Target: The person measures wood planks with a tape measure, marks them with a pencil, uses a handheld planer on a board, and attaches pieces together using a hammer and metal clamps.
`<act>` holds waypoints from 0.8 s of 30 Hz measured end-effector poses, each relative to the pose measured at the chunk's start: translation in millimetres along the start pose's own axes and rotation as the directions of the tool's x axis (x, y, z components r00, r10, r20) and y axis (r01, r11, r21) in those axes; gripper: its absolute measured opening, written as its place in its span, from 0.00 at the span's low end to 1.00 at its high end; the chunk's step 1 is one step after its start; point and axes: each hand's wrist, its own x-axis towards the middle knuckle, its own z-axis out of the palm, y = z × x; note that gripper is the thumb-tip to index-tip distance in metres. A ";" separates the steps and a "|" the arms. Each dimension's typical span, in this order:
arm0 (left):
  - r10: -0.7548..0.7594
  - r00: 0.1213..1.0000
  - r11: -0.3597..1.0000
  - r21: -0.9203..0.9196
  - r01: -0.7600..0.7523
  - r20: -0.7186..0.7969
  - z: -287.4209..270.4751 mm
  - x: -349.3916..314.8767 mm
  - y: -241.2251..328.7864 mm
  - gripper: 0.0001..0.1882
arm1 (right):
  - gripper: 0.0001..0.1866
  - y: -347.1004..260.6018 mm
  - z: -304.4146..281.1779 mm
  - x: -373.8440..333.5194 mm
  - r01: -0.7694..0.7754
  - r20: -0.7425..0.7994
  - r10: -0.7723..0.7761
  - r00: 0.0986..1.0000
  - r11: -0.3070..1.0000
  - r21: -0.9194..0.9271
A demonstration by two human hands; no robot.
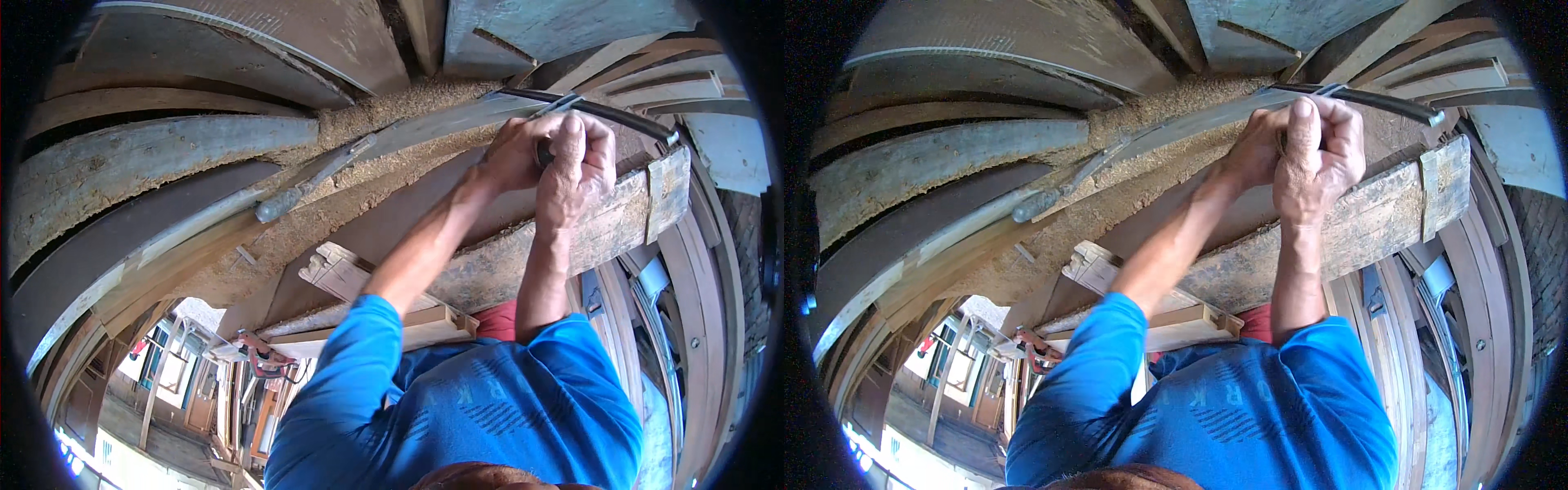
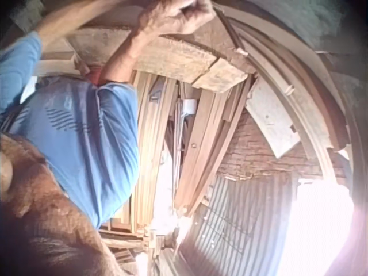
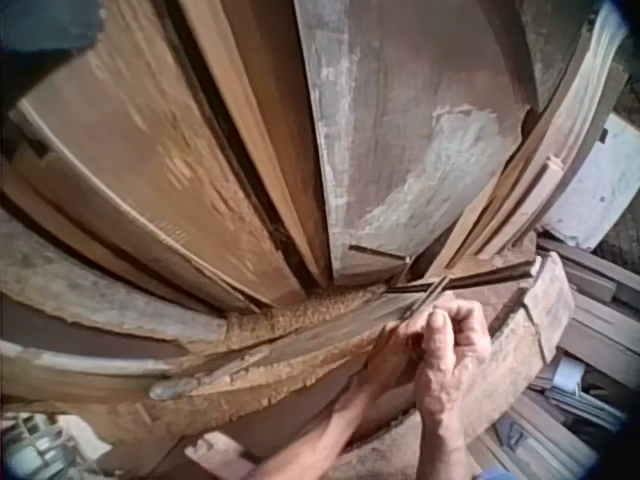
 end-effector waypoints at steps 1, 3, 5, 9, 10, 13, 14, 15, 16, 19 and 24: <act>0.097 0.991 0.989 -0.120 -0.086 0.088 -5.9 3.4 0.0 0.24 | 0.09 1.5 -2.4 -4.5 0.015 -0.028 -0.013 1.000 0.998 0.055; 0.111 0.888 0.993 -0.012 -0.118 0.446 -21.4 27.4 -4.7 0.27 | 0.10 12.1 -7.5 -9.0 0.047 -0.019 -0.044 0.999 0.980 0.193; -0.126 0.638 0.963 0.247 -0.105 0.760 -22.8 54.7 3.9 0.21 | 0.12 9.9 -12.7 -0.2 -0.018 0.078 -0.007 0.997 0.949 0.314; 0.128 0.906 0.992 -0.042 -0.122 0.404 -13.4 21.1 -15.6 0.19 | 0.16 9.2 -15.8 8.1 -0.100 0.252 0.025 0.967 0.952 0.290; 0.131 0.906 0.991 -0.046 -0.122 0.402 -7.6 20.0 -18.0 0.19 | 0.16 10.9 -19.7 13.7 -0.099 0.252 0.025 0.967 0.953 0.285; 0.088 0.987 0.983 0.150 -0.108 0.136 -1.6 18.0 -13.2 0.20 | 0.21 13.4 -24.3 48.5 0.152 0.589 -0.185 0.787 0.983 0.106; 0.092 0.987 0.983 0.147 -0.111 0.134 5.7 15.1 -13.3 0.20 | 0.20 10.9 -24.1 61.6 0.059 0.718 -0.173 0.674 0.982 0.181; 0.070 0.997 0.981 0.183 -0.062 -0.041 10.7 13.3 -14.1 0.19 | 0.18 9.3 -18.3 67.6 -0.060 0.778 -0.111 0.619 0.980 0.188; 0.053 0.975 0.977 0.211 -0.007 -0.215 12.3 10.8 -16.5 0.18 | 0.17 7.8 -14.3 70.1 -0.178 0.833 -0.057 0.551 0.967 0.183; 0.007 0.966 0.988 0.150 0.033 -0.260 7.1 4.7 -7.5 0.20 | 0.14 -3.6 -1.4 36.1 0.013 0.464 -0.091 0.881 0.986 0.168; -0.102 0.989 0.994 -0.038 0.106 0.111 4.0 -2.5 9.0 0.21 | 0.12 14.2 -14.7 -11.2 0.077 0.035 -0.084 0.996 0.985 0.154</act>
